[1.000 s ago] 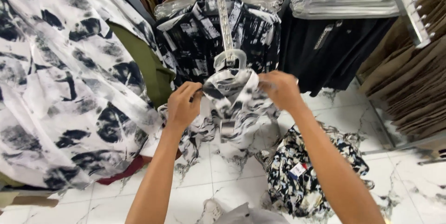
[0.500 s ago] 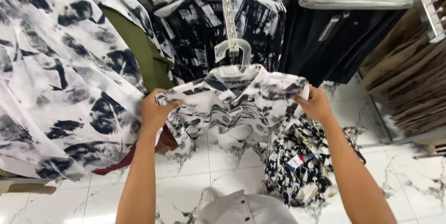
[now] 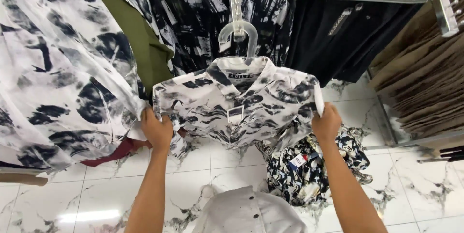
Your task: Buttoning and unbuttoning a shirt on a hanger and organizing it on a clothing rack.
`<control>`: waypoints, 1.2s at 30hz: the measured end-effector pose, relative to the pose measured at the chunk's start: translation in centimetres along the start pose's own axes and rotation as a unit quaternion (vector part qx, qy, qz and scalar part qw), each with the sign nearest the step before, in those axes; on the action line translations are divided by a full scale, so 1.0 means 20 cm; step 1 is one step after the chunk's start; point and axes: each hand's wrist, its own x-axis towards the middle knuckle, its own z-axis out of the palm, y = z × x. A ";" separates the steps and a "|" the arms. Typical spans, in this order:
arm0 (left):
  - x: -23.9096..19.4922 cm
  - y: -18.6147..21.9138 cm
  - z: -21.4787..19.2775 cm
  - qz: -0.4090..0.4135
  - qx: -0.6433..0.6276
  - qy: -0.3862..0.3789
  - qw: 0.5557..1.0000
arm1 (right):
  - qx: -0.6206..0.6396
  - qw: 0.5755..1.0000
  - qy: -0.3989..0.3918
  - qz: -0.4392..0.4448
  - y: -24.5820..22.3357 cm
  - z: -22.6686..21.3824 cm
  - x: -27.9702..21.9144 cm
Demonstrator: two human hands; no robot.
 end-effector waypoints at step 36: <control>-0.79 -0.15 -0.26 -0.242 -0.058 -0.370 0.895 | 0.127 0.933 -0.309 0.132 0.04 -0.25 -0.28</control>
